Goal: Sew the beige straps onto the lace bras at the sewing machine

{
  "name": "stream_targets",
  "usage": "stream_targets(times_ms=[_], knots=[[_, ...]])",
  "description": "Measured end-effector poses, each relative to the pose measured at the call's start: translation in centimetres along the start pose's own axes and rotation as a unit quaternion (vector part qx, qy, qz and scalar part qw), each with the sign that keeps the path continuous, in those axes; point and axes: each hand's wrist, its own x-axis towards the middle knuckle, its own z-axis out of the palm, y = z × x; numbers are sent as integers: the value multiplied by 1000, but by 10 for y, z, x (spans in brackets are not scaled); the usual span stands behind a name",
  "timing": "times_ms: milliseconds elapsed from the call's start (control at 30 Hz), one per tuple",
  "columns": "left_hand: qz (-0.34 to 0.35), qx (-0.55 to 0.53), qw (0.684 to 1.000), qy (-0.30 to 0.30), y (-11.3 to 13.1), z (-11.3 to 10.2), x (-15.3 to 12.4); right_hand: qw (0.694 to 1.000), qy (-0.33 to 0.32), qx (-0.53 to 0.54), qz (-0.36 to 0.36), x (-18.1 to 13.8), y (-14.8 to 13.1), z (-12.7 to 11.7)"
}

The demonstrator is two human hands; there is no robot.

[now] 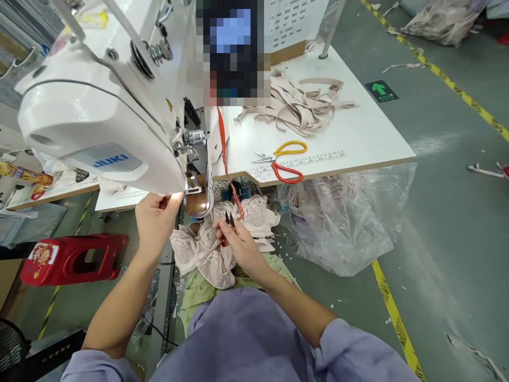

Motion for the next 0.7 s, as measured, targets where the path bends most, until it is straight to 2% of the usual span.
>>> stream_targets(times_ms=[167, 267, 400, 500, 700], knots=[[7, 33, 999, 10, 2, 1, 2, 1000, -4, 5, -4, 4, -9, 3], [-3, 17, 1000, 5, 2, 2, 2, 997, 6, -56, -46, 12, -20, 9], [-12, 5, 1000, 3, 3, 3, 1, 965, 50, -192, -174, 35, -39, 22], [-19, 7, 1000, 6, 3, 2, 1, 940, 48, -226, -253, 54, -50, 33], [-23, 2, 1000, -4, 4, 2, 1, 913, 60, -278, -293, 67, -53, 41]])
